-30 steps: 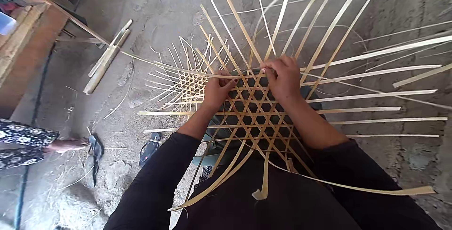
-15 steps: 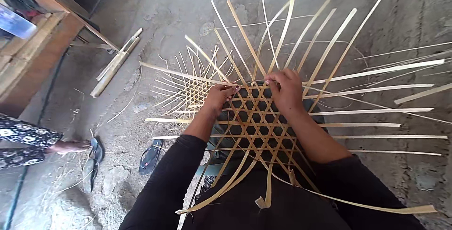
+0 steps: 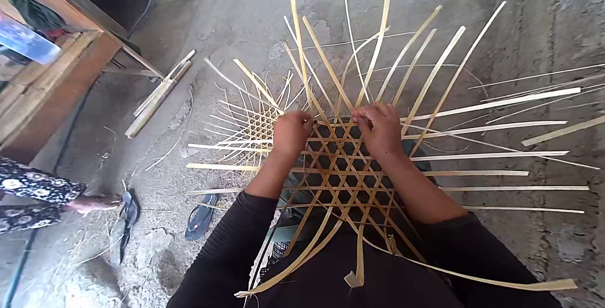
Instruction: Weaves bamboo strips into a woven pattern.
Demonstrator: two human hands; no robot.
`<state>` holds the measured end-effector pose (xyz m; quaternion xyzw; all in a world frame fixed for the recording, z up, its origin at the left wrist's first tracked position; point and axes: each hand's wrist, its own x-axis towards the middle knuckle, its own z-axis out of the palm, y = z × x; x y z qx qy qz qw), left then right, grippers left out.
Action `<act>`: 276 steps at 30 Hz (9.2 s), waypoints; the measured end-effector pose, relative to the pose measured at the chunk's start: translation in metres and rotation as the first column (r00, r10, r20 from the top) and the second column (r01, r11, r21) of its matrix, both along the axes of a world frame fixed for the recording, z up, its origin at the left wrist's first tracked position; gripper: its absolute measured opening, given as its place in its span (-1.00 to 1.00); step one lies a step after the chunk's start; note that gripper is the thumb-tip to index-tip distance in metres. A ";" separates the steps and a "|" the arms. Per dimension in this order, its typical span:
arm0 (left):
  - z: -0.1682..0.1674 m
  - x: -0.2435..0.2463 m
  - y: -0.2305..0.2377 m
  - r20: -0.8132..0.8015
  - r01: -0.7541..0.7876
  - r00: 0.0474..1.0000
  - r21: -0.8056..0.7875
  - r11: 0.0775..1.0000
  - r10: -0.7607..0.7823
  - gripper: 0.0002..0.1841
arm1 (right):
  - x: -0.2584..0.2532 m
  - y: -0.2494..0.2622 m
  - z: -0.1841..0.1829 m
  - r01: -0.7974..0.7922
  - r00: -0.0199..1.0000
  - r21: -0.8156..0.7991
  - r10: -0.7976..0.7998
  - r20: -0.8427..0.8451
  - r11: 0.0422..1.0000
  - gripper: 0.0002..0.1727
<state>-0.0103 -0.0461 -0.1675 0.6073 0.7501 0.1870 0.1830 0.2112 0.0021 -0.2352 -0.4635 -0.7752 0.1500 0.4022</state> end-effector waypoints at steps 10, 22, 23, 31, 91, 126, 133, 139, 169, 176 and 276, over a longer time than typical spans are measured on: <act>-0.039 -0.021 0.018 0.441 -0.077 0.886 -0.160 0.984 0.141 -0.74 | 0.002 0.001 0.002 0.015 0.999 -0.016 -0.014 0.041 1.000 -0.81; 0.022 0.038 0.028 -0.165 0.452 0.877 -0.038 0.891 -0.452 -0.73 | 0.007 0.001 0.071 -0.082 0.953 -0.060 0.096 0.288 0.995 -0.45; 0.025 0.038 0.029 -0.177 0.474 0.862 -0.055 0.879 -0.476 -0.74 | 0.010 -0.002 0.079 -0.115 0.929 -0.012 0.112 0.354 0.993 -0.50; 0.031 0.023 0.014 -0.238 0.556 0.792 -0.100 0.825 -0.563 -0.57 | 0.027 -0.089 0.083 -0.136 0.898 -0.626 0.363 0.250 0.768 -0.48; -0.086 0.044 -0.094 0.116 -0.056 0.993 0.569 0.821 -0.013 -0.61 | -0.052 -0.078 0.019 -0.109 0.962 -0.246 0.164 0.217 0.963 -0.61; -0.090 0.049 -0.090 0.003 0.012 1.000 0.571 0.821 -0.017 -0.50 | -0.025 -0.048 0.030 -0.049 0.973 -0.231 0.098 0.208 0.972 -0.65; -0.093 0.048 -0.090 0.007 -0.006 1.000 0.581 0.814 0.002 -0.52 | -0.041 -0.053 0.017 0.067 0.976 -0.244 -0.012 0.219 0.968 -0.62; -0.090 0.049 -0.088 -0.001 0.004 1.000 0.556 0.831 -0.005 -0.52 | -0.042 -0.051 0.008 0.074 0.984 -0.194 -0.040 0.175 0.978 -0.70; -0.092 0.046 -0.092 -0.011 0.033 0.999 0.599 0.800 -0.033 -0.55 | -0.016 -0.061 0.022 -0.017 0.964 -0.345 0.107 0.244 0.939 -0.32; -0.095 0.044 -0.091 -0.006 0.020 1.000 0.611 0.791 -0.021 -0.55 | -0.011 -0.046 0.042 -0.061 0.944 -0.528 0.221 0.245 0.847 -0.35; -0.079 0.029 -0.082 0.542 -0.153 0.834 0.410 0.899 -0.105 -0.49 | -0.092 0.003 0.039 -0.808 0.494 -0.299 0.309 -0.812 0.507 -0.62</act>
